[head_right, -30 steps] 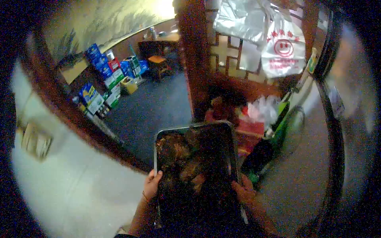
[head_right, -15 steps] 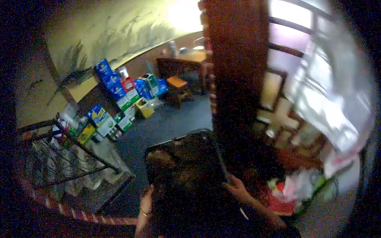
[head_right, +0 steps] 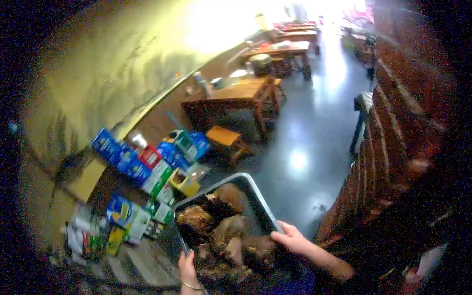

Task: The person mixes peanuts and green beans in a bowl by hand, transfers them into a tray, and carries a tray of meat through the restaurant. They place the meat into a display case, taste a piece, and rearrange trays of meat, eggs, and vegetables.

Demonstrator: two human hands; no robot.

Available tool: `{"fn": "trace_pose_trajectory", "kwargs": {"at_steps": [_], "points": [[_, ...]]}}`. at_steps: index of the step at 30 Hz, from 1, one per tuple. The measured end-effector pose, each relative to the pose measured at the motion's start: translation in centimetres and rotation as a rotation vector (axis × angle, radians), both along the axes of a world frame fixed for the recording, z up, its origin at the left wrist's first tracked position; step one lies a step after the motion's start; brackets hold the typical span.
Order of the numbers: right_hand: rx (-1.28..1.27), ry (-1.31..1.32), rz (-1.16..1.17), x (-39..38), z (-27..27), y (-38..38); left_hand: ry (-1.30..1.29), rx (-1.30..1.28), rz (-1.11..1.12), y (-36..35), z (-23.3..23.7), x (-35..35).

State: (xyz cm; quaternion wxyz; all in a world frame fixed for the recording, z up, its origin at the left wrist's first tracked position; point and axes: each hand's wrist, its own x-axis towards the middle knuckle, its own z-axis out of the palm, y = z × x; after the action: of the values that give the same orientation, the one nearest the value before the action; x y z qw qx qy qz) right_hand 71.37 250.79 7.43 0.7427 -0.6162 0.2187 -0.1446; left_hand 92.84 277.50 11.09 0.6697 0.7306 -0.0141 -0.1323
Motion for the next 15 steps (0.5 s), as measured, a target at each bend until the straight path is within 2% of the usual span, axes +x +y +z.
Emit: {"fn": "trace_pose_trajectory", "kwargs": {"at_steps": [1,2,3,4,7,8,10,12,15], "points": [[0.051,0.003,-0.023,0.9,0.6,-0.6,0.001,-0.001,-0.08,-1.3,0.1,1.7],[-0.066,-0.025,-0.103,1.8,1.2,-1.7,-0.009,-0.011,-0.182,-4.0,0.4,3.8],[0.002,-0.035,-0.151,2.7,0.9,-2.5,-0.014,-0.018,-0.265,-6.0,0.2,5.8],[0.005,-0.009,-0.182,3.9,0.4,-3.2,-0.079,-0.009,-0.288,-7.3,-2.5,8.5],[0.114,0.049,-0.14,7.3,-3.8,-9.7,0.075,-0.009,-0.312,-13.8,-2.0,10.4],[0.046,0.039,-0.164,8.5,-4.8,-12.5,0.017,-0.004,-0.324,-16.3,-3.3,12.0],[0.054,0.039,-0.201,13.8,-4.4,-21.6,-0.085,0.04,-0.355,-26.2,-4.2,18.2],[0.13,0.029,-0.216,15.5,-2.4,-23.5,-0.066,-0.002,-0.388,-28.6,-3.3,20.3],[-0.048,0.07,-0.199,17.3,-1.4,-28.2,-0.001,-0.116,-0.357,-33.5,-1.7,21.7]]}}
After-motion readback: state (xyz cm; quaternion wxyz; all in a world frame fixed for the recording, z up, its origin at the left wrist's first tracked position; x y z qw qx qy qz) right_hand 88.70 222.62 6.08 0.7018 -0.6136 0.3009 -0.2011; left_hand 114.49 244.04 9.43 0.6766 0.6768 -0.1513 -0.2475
